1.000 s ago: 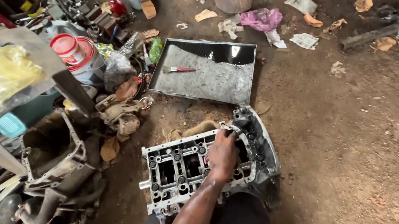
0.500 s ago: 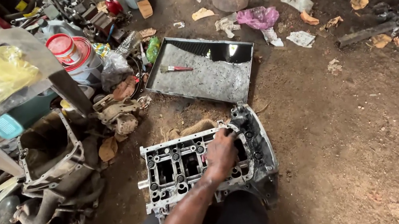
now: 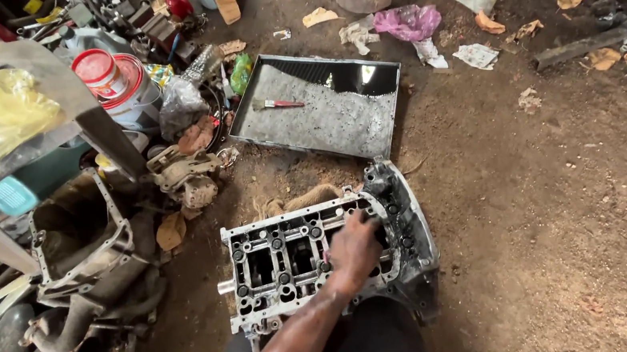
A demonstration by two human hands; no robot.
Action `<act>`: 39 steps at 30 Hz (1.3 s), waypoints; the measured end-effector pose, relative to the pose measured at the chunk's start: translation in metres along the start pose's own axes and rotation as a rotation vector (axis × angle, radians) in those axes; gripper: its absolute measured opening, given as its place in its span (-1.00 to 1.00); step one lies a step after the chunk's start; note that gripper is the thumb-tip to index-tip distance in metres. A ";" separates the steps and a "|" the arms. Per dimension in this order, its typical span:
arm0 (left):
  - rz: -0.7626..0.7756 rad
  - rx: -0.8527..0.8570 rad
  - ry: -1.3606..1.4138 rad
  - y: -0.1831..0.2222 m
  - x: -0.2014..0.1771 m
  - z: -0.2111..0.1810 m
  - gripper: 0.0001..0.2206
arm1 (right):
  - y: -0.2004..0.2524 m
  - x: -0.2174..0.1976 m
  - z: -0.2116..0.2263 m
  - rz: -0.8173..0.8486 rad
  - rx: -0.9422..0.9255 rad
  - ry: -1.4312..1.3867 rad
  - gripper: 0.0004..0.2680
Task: The person scrubs the inside of a disassembled engine block with a brush and by hand, removing grime and residue. They repeatedly dip the brush into a tray of liquid and wipe the internal surfaces of the engine block.
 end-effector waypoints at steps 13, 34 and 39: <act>-0.193 0.045 0.054 -0.024 -0.022 0.023 -0.63 | -0.018 0.000 0.000 -0.037 -0.097 -0.013 -0.46; -0.088 0.085 0.097 -0.010 -0.035 0.008 -0.60 | -0.019 0.059 -0.095 -0.012 -0.042 -0.218 -0.55; -0.199 0.005 0.108 -0.022 -0.025 0.020 -0.65 | -0.045 0.039 -0.090 -0.006 -0.126 -0.563 -0.62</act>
Point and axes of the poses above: each hand's wrist, its own y-axis away from the middle knuckle, its own x-axis out of the palm, z = x × y, the point moved 2 cm from there along -y, towards the middle knuckle, and after that the axes turned 10 degrees about -y, right-handed, at the moved point
